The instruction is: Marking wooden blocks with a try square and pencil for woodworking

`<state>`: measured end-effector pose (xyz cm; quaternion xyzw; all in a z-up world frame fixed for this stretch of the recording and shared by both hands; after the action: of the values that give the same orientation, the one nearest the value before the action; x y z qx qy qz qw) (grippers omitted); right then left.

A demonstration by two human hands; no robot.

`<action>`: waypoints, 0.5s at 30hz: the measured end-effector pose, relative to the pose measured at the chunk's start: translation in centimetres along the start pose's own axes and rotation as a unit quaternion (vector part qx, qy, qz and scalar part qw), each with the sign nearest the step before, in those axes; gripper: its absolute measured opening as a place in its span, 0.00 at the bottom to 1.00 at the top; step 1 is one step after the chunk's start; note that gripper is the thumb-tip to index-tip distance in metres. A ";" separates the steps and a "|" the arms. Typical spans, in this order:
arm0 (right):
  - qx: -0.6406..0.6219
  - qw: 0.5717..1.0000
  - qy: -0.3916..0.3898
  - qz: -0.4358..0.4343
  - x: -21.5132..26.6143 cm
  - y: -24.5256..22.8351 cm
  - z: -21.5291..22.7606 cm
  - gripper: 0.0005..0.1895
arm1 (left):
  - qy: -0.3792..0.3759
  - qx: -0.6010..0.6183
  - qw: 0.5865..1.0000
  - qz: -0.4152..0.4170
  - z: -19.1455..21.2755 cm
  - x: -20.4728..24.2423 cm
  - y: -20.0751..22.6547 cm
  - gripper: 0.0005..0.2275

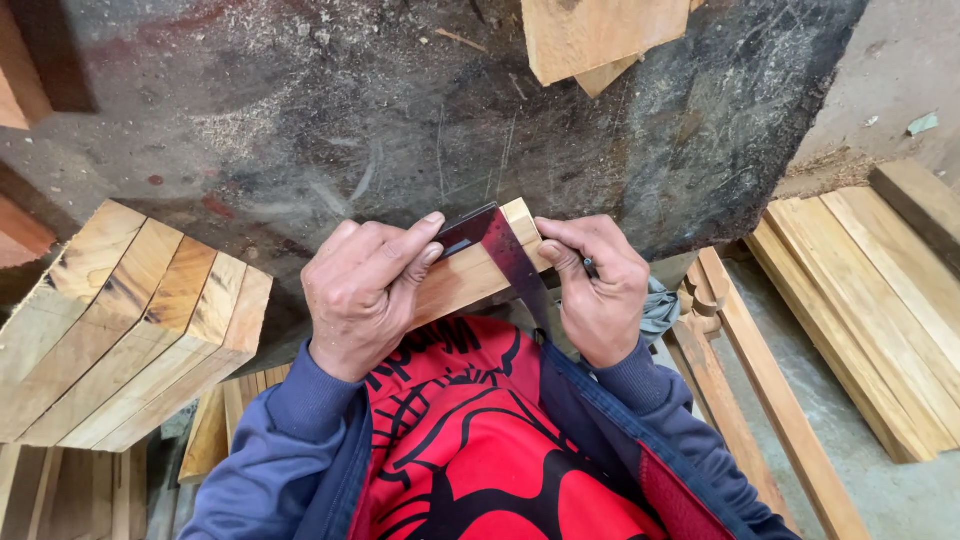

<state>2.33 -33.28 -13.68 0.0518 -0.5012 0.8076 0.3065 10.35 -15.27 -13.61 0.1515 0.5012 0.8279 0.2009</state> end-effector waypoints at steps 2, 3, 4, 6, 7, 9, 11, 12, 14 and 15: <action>0.000 1.000 0.001 0.000 0.0 0.0 0.0 0.05 | 0.001 -0.003 1.000 0.000 0.0 0.1 -0.1 0.06; 0.001 1.000 0.001 -0.001 0.0 0.0 0.0 0.05 | 0.001 -0.005 1.000 0.001 0.0 0.2 -0.1 0.06; 0.001 1.000 0.000 -0.002 0.1 0.0 0.0 0.05 | 0.001 -0.005 1.000 0.002 0.0 0.2 -0.1 0.06; -0.001 1.000 -0.001 0.000 0.0 0.0 0.0 0.06 | 0.001 -0.008 1.000 -0.004 0.1 0.0 0.0 0.06; -0.001 1.000 -0.001 0.001 -0.1 -0.1 0.0 0.06 | 0.002 -0.008 1.000 -0.004 0.0 0.1 0.0 0.06; 0.008 1.000 0.006 0.001 -0.1 -0.3 0.1 0.05 | 0.006 -0.008 1.000 -0.007 0.0 0.1 0.1 0.06; 0.020 1.000 0.011 0.010 -0.1 -0.6 0.5 0.07 | 0.010 -0.009 1.000 -0.010 0.0 0.2 0.1 0.06; 0.032 0.999 0.016 0.018 -0.2 -0.9 0.9 0.09 | 0.014 -0.010 1.000 -0.013 0.0 0.2 0.2 0.06; 0.030 0.999 0.023 0.019 -0.3 -1.1 2.1 0.08 | 0.020 -0.011 1.000 -0.011 0.1 0.0 0.2 0.05; 0.027 0.999 0.029 0.017 -0.2 -1.1 2.7 0.08 | 0.024 -0.013 1.000 -0.007 0.3 0.0 0.2 0.05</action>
<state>2.52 -35.30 -11.53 0.0281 -0.4708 0.8273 0.3052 10.42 -15.13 -13.26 0.1252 0.4963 0.8362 0.1968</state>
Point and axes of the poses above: each hand's wrist, its own x-axis away from the middle knuckle, its own z-axis out of the back of the hand, y = z × x, the point moved 10 cm from there along -x, towards the middle knuckle, and after that the axes turned 3 degrees about -z, right-handed, at the moved point
